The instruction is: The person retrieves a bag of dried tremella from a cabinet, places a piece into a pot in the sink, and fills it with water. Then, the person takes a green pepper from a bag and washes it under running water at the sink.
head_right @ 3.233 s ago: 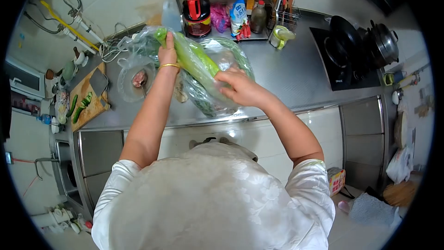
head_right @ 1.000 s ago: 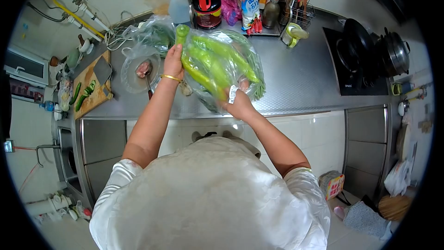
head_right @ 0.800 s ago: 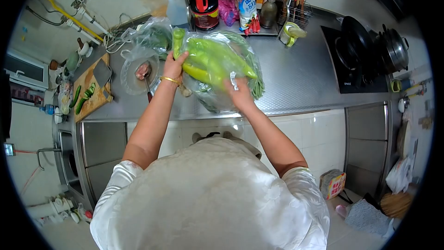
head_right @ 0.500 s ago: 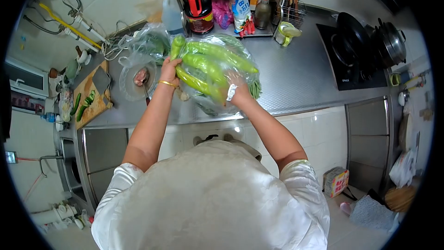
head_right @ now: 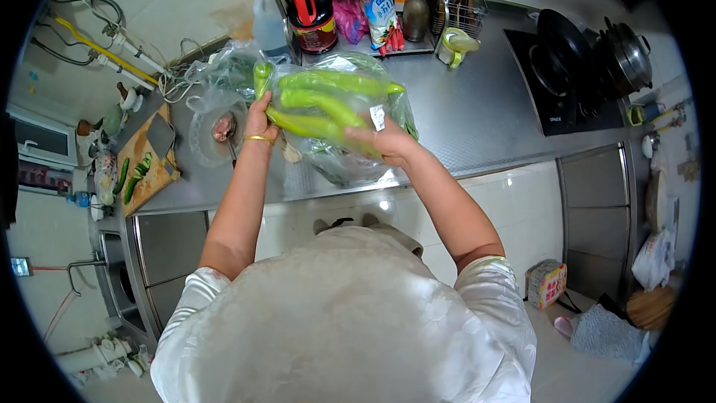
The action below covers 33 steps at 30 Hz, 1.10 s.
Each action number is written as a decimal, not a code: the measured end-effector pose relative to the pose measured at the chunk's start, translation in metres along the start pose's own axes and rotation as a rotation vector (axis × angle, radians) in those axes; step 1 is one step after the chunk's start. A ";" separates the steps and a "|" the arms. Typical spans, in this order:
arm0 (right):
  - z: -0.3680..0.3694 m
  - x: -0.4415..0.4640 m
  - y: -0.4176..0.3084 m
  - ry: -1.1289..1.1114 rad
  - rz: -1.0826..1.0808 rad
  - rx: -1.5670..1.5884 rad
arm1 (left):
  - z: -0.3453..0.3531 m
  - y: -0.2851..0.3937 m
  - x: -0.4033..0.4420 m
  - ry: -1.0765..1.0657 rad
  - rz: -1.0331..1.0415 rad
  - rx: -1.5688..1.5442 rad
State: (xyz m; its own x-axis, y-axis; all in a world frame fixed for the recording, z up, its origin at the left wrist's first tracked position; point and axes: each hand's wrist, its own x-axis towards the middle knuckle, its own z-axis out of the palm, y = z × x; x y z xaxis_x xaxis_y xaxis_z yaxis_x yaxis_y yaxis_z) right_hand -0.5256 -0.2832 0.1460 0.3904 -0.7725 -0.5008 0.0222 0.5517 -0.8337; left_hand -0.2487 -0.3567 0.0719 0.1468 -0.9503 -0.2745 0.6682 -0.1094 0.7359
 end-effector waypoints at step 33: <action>-0.022 -0.097 -0.028 -0.322 -0.027 0.393 | 0.147 0.034 -0.151 -0.791 1.236 1.822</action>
State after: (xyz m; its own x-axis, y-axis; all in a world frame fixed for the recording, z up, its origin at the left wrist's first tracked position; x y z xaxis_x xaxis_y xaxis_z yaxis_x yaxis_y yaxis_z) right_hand -0.5846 -0.2309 0.2122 0.6478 -0.6858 -0.3317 0.3562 0.6576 -0.6638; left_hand -0.3559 -0.2594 0.2295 -0.6818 -0.5831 0.4418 -0.6435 0.7653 0.0171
